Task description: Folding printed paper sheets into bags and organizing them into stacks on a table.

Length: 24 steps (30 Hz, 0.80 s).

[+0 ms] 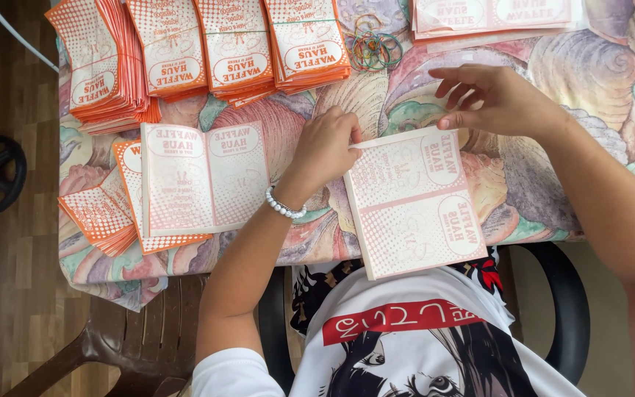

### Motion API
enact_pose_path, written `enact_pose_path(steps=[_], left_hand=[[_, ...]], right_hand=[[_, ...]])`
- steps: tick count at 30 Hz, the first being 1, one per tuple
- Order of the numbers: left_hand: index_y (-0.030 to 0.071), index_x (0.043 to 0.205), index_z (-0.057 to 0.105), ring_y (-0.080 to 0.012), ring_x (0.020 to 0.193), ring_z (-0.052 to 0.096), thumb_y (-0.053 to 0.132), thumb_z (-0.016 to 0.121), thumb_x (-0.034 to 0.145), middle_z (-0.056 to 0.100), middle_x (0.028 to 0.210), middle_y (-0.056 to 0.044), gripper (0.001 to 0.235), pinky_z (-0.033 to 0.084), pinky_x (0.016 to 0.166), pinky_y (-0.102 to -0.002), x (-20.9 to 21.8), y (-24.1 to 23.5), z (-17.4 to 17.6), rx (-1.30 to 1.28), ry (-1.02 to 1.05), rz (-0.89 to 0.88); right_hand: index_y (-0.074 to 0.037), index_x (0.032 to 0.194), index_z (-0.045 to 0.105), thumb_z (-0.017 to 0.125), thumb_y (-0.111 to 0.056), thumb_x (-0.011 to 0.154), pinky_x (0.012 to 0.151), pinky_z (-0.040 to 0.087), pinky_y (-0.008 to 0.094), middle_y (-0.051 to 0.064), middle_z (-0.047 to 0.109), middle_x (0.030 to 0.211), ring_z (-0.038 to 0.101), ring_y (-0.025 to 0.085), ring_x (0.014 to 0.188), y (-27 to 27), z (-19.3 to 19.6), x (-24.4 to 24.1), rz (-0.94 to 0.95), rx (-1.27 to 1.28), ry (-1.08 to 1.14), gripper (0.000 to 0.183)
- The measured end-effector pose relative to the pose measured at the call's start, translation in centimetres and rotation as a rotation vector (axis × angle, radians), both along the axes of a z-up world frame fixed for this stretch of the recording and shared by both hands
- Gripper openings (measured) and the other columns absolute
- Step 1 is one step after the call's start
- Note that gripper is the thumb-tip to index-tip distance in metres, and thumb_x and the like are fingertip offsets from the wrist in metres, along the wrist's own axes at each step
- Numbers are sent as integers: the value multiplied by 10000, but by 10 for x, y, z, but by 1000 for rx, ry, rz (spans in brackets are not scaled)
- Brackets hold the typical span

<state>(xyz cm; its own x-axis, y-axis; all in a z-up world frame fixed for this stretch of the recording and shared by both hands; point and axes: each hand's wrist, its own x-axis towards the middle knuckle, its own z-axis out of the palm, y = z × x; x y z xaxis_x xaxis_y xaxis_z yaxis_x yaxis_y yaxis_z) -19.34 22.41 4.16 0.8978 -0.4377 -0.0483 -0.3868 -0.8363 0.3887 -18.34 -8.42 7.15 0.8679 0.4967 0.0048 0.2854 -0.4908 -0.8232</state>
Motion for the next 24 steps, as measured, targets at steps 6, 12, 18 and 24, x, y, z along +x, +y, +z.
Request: enact_pose_path(steps=[6,12,18,24], left_hand=[[156,950,563,-185,900,678,86,701,856,695,939,5,182,505,747,-335,10,7,18,-533,-8,71],[127,1109,589,-96,967,651,56,764,913,678,1076,-21,272,531,830,-215,4,-4,20,-1306,46,191],[19,1285,626,-165,1040,709,177,755,933,751,1142,-114,407,594,930,-297,-4,5,1,-1500,541,132],[-31,1203,693,-163,961,733,83,634,1005,771,1086,-122,236,641,846,-306,-16,-7,4,-1366,472,70]], right_hand=[[-40,1673,191,734,-38,710,914,560,396,180,587,1309,623,272,1092,5,6,-19,-98,297,301,1105],[-67,1598,380,724,81,804,917,623,354,120,699,1180,678,154,1059,34,-5,-24,-310,605,342,877],[-81,1196,635,780,5,904,951,676,280,60,729,1228,741,171,1132,19,6,-23,-480,591,75,337],[-56,1277,603,791,-89,971,1034,623,304,81,692,1310,684,166,1205,6,-4,-21,-438,623,-99,360]])
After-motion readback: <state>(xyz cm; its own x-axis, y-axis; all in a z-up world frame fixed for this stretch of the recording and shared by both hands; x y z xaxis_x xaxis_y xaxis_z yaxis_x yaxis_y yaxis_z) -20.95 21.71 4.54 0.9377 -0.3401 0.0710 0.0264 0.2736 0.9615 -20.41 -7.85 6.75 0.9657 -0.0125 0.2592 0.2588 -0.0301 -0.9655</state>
